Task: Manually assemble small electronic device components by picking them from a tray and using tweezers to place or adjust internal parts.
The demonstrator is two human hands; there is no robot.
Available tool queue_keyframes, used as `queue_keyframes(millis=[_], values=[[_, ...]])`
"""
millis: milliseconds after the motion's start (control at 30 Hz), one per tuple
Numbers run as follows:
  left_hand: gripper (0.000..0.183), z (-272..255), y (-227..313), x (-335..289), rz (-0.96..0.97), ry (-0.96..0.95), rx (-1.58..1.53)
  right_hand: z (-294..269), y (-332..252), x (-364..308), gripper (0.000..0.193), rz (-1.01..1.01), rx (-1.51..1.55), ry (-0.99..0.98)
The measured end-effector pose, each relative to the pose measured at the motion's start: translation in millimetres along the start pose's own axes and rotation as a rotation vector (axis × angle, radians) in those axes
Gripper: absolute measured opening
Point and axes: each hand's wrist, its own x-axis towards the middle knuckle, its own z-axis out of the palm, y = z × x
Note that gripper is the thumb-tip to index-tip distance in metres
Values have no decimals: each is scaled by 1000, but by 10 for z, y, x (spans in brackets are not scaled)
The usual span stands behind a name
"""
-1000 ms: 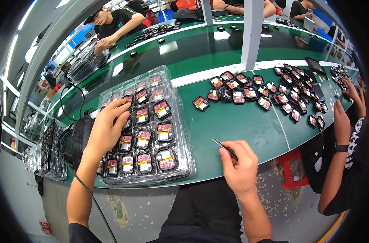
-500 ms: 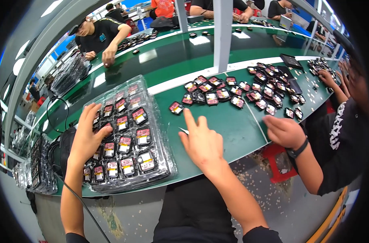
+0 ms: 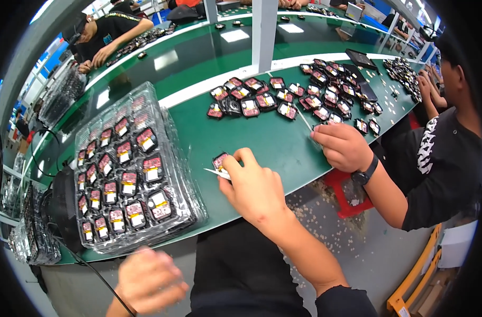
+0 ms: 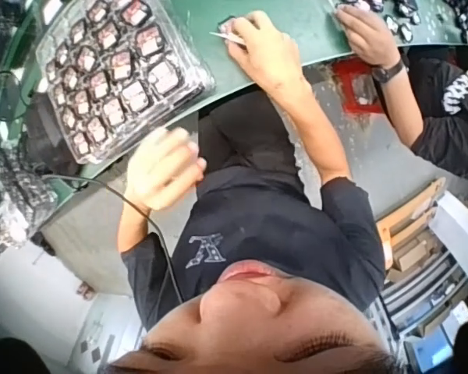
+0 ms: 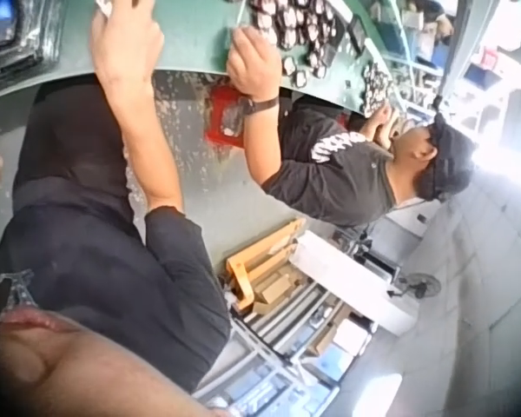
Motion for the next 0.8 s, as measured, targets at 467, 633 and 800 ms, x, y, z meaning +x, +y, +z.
queue_keyframes(millis=[467,633,800], values=[[34,1206,238,123,-319,492,-200,-40,-174,-1071,15,337,1551,-475],[39,1145,229,117,-359,449,-253,-33,-96,-1132,15,384,1499,-638],[39,1125,208,82,-408,345,-343,-88,-135,-1167,17,455,1509,-688]])
